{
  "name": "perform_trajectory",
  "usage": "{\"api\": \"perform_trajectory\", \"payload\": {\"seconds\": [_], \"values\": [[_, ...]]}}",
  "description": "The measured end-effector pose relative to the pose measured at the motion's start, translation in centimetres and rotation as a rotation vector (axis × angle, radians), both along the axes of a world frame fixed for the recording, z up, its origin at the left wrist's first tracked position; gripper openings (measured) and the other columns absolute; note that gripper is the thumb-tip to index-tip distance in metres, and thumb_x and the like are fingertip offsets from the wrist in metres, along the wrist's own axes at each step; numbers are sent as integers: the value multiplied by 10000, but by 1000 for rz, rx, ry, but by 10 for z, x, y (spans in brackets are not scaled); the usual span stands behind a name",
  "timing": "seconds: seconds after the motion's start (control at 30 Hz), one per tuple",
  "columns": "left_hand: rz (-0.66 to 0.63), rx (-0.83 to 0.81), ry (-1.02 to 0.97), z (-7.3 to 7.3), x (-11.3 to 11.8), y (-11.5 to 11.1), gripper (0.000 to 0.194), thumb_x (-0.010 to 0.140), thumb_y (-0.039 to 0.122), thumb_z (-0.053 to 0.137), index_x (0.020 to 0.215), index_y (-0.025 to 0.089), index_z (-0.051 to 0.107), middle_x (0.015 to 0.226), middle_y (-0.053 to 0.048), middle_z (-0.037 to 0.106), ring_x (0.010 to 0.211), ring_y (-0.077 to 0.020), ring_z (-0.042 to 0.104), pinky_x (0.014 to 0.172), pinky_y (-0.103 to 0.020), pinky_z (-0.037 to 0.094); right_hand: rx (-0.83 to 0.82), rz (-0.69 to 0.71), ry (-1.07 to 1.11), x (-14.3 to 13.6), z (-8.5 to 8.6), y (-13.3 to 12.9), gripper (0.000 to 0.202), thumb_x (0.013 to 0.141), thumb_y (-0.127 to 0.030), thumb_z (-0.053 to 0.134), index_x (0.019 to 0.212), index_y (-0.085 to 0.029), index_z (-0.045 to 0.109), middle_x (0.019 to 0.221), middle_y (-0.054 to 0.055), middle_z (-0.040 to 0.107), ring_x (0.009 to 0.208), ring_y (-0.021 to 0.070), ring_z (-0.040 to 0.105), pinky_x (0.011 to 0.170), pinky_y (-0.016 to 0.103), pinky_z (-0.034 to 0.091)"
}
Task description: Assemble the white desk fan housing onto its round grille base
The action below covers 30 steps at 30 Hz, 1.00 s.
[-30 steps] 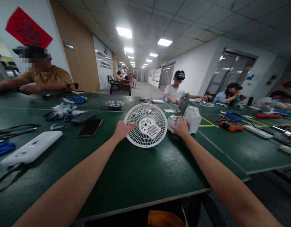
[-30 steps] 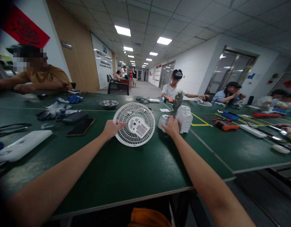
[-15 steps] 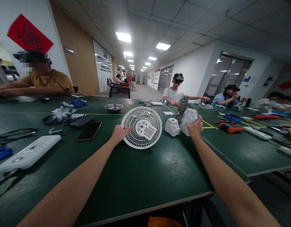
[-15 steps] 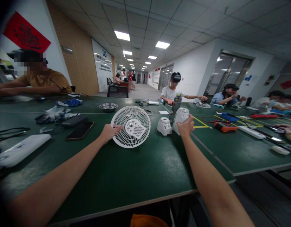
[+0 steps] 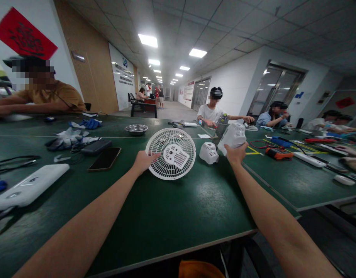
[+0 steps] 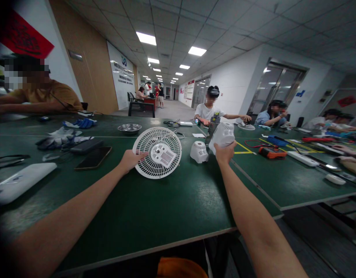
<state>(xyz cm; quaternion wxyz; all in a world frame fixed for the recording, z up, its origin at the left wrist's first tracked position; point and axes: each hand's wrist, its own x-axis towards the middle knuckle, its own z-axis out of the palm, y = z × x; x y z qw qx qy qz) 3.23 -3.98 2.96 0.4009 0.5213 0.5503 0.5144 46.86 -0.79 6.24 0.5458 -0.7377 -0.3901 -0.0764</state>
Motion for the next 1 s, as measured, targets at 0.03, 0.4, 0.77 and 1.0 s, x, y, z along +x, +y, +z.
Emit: {"api": "perform_trajectory", "payload": {"seconds": [0.03,0.4,0.77,1.0], "values": [[7,-3,4,0,0,0,311,686,305,836,924,132,734,862,-109,775,754,-259,747,684,-383,607,60,5,-23,-5,5,-2,936,651,-514,749,1382,-164,281,1248,201,611,1123,359,623,948,445,465],[13,23,62,0,-2,-1,347,683,343,834,932,122,736,862,-125,773,741,-280,744,656,-399,601,-18,256,-200,-65,9,-10,926,663,-559,732,1391,-160,322,1199,184,646,1063,353,640,906,427,480],[18,4,96,4,0,-2,303,708,329,822,917,128,737,859,-112,775,753,-267,743,677,-387,603,32,196,-166,-29,6,1,923,641,-591,743,1372,-169,372,1176,172,664,1052,351,648,909,444,490],[11,15,84,-1,-1,0,330,709,321,824,956,120,736,871,-113,776,752,-266,744,657,-375,605,23,153,-173,23,5,6,951,582,-548,784,1363,-181,385,1171,162,665,1041,354,643,918,483,481]]}}
